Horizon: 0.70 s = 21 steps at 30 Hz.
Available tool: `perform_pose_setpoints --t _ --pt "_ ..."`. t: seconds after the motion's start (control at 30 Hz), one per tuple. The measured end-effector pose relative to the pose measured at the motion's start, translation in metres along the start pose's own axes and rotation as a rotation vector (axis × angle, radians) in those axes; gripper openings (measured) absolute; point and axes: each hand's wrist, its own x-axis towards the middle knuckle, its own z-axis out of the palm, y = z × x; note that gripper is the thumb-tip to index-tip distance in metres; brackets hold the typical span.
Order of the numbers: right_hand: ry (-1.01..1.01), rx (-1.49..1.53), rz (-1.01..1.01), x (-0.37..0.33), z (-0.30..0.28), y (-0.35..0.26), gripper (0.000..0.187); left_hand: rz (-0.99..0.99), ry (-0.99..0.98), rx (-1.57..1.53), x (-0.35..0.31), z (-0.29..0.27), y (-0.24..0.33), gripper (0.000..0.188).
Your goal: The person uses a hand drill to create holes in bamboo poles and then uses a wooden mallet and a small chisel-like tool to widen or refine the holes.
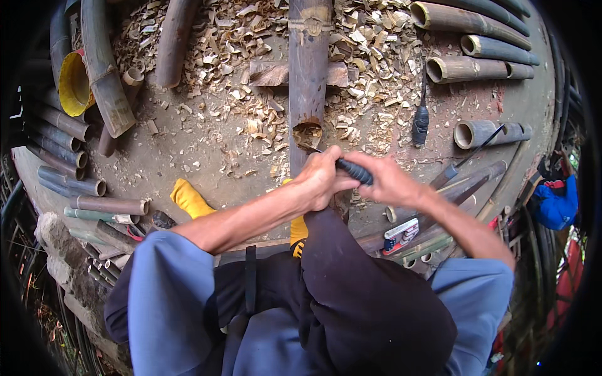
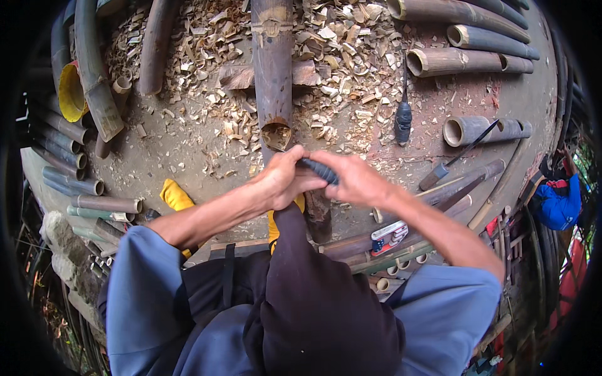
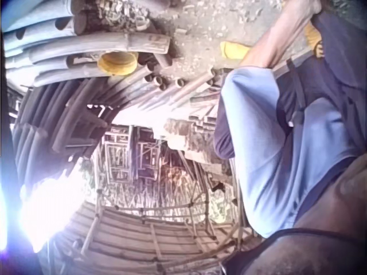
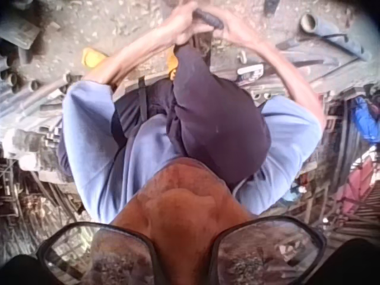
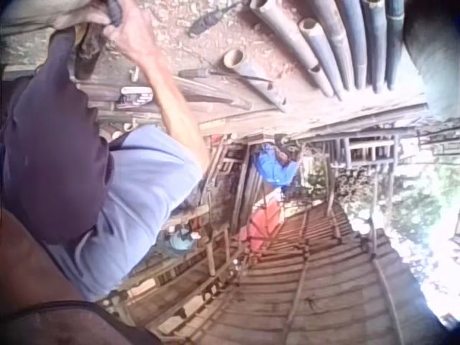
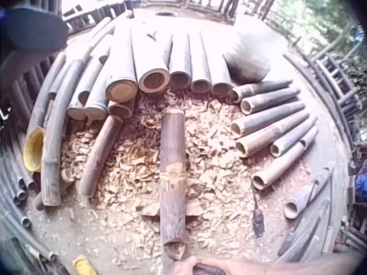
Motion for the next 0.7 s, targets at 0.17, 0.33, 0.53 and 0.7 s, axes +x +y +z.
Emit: perform_pose_setpoints --t 0.17,0.33,0.53,0.7 --pt "0.194 0.005 0.255 0.005 0.104 -0.026 0.066 -0.095 0.027 0.624 0.000 -0.046 0.013 0.031" --pt "0.552 -0.037 0.062 -0.001 0.111 -0.014 0.065 0.184 -0.232 0.656 -0.011 -0.064 -0.016 0.058" --pt "0.757 -0.251 -0.230 -0.034 0.035 -0.059 0.067 0.762 -0.301 0.837 -0.054 -0.039 -0.025 0.077" --pt "0.665 -0.586 -0.448 0.011 0.043 -0.097 0.062 0.790 0.332 1.790 -0.100 -0.076 0.063 0.048"
